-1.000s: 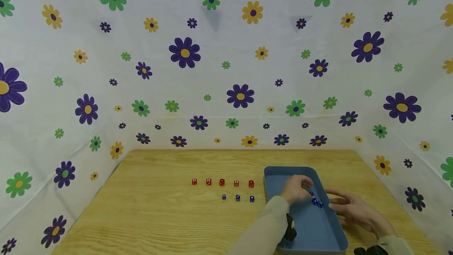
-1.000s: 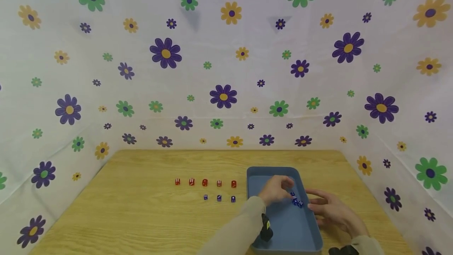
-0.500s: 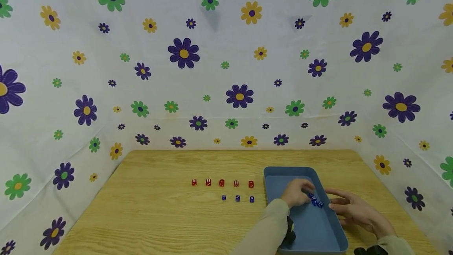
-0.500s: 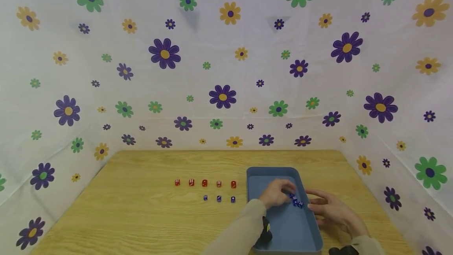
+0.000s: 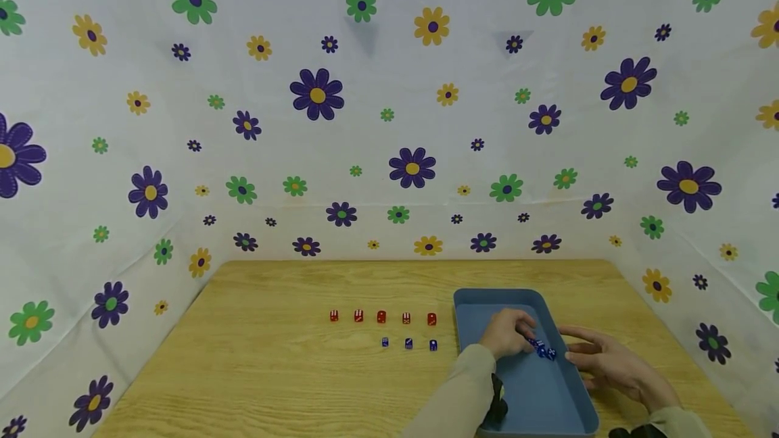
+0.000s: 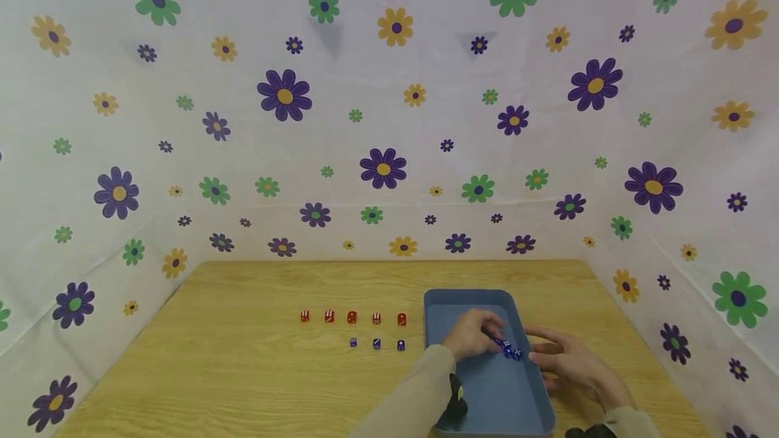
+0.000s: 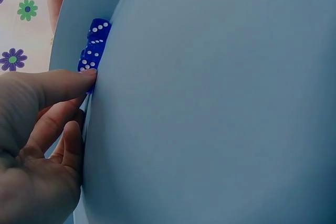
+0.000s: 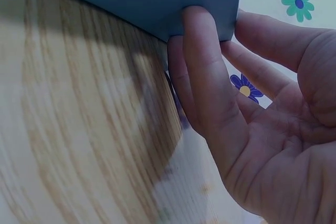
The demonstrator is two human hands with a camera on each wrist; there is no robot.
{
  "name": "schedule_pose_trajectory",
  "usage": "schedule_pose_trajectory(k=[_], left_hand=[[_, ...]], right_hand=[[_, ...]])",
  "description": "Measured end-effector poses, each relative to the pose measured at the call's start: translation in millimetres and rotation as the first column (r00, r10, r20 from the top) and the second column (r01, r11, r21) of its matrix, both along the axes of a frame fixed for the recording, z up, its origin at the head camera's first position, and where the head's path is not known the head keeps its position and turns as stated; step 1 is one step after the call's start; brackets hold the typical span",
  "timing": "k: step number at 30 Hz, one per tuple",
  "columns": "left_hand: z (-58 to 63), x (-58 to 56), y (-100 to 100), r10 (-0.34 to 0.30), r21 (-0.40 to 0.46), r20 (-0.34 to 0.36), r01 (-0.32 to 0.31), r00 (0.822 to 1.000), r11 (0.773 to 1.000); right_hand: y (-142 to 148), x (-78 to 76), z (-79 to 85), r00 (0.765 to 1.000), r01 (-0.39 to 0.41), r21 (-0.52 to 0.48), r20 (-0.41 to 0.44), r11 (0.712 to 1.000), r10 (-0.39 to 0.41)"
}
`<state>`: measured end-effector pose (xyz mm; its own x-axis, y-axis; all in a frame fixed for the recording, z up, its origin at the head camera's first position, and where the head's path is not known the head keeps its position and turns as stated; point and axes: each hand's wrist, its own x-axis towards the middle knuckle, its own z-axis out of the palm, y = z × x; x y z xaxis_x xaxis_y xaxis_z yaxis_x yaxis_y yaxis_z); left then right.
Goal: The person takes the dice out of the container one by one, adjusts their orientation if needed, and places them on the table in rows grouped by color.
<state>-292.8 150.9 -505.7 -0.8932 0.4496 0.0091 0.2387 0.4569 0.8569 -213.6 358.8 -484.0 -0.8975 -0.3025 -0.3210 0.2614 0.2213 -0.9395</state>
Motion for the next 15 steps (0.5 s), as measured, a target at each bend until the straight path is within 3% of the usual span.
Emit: schedule_pose_trajectory(k=[4, 15], left_hand=[[-2.6, -1.4, -0.1, 0.004, 0.0, 0.014, -0.004, 1.0, 1.0], [3.1, 3.8, -1.4, 0.012, 0.01, 0.006, -0.012, 1.0, 1.0]], right_hand=[[0.9, -0.4, -0.9, 0.999, -0.035, -0.031, -0.002, 0.999, 0.035], [0.6, -0.8, -1.1, 1.0, -0.028, -0.017, 0.0, 0.999, 0.028]])
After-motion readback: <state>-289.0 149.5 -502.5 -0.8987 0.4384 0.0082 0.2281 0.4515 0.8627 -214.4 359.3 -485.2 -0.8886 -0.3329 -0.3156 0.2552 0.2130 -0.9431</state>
